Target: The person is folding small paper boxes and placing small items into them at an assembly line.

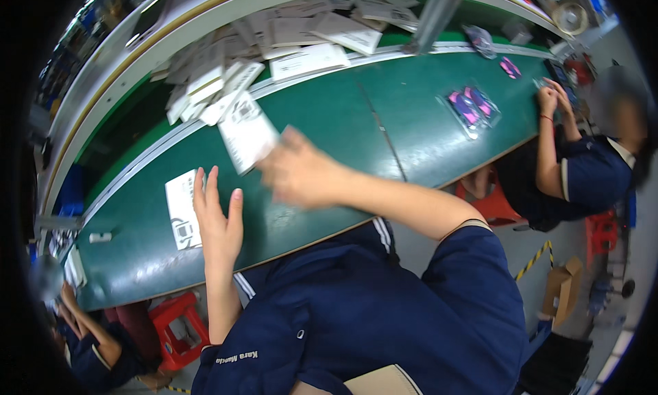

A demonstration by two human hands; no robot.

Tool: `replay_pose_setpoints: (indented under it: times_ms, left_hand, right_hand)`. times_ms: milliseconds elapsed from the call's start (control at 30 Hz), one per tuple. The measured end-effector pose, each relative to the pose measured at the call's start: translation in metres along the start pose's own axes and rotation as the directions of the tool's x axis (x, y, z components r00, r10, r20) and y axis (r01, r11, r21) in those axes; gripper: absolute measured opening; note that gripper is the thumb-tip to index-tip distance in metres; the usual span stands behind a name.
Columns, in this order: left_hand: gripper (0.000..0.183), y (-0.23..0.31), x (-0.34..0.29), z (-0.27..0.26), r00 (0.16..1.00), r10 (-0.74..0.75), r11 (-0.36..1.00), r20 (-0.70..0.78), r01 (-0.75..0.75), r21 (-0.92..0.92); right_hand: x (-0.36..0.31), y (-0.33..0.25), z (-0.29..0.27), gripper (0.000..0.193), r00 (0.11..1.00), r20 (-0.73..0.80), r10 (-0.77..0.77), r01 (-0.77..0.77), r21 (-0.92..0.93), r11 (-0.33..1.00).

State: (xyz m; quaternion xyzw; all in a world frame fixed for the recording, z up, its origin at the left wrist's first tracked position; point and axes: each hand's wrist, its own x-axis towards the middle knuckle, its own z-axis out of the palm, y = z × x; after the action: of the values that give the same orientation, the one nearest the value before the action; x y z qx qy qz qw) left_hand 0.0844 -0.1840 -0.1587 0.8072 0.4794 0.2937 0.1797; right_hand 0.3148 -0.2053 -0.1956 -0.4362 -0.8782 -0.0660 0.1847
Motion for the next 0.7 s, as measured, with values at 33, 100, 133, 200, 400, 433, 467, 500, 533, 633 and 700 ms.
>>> replay_pose_setpoints:
  times_ms: [33,100,133,200,400,433,467,500,533,633,700]
  left_hand:
    - [0.057,0.008,-0.001,0.01,0.999,0.021,0.998,0.027,-0.022,0.06]
    - [0.057,0.02,-0.006,0.029,0.992,0.036,0.944,0.125,-0.075,0.32]
    - [0.057,0.021,-0.006,0.033,0.99,0.046,0.949,0.133,-0.085,0.304]
    - [0.057,0.02,-0.008,0.033,0.929,0.265,0.924,0.256,-0.321,0.209]
    - [0.049,0.021,0.005,0.013,0.826,0.451,0.887,0.337,-0.458,-0.063]
    - [0.047,0.018,0.009,0.008,0.83,0.442,0.896,0.339,-0.421,-0.139]
    - [0.046,0.015,0.013,0.003,0.834,0.434,0.9,0.342,-0.381,-0.213]
    - [0.042,0.013,0.018,-0.001,0.851,0.41,0.9,0.327,-0.321,-0.294]
    - [0.039,0.011,0.022,-0.005,0.873,0.376,0.877,0.31,-0.227,-0.424]
    - [0.036,0.006,0.022,-0.015,0.929,0.207,0.922,0.306,-0.081,-0.379]
    - [0.033,-0.002,0.021,-0.016,0.935,0.033,0.956,0.354,0.074,-0.285]
  right_hand:
    - [-0.007,-0.013,-0.012,0.028,0.982,-0.079,-0.173,0.186,0.223,0.957]
    - [-0.037,-0.008,-0.023,0.026,0.991,-0.127,-0.032,0.068,0.295,0.953]
    - [-0.052,0.012,-0.036,0.026,0.983,-0.169,0.078,-0.036,0.24,0.97]
    - [-0.093,0.063,-0.058,0.027,0.848,-0.396,0.352,-0.434,-0.138,0.89]
    - [-0.232,0.126,-0.117,0.074,0.535,-0.297,0.791,-0.796,-0.49,0.354]
    - [-0.238,0.125,-0.118,0.083,0.496,-0.193,0.847,-0.782,-0.522,0.34]
    - [-0.242,0.125,-0.114,0.083,0.496,-0.191,0.847,-0.782,-0.522,0.341]
    - [-0.244,0.126,-0.108,0.084,0.505,-0.199,0.84,-0.794,-0.489,0.362]
    - [-0.246,0.126,-0.104,0.085,0.513,-0.209,0.833,-0.804,-0.455,0.382]
    - [-0.236,0.115,-0.096,0.091,0.542,-0.176,0.821,-0.796,-0.421,0.435]
    - [-0.212,0.096,-0.094,0.096,0.565,-0.116,0.817,-0.781,-0.393,0.485]
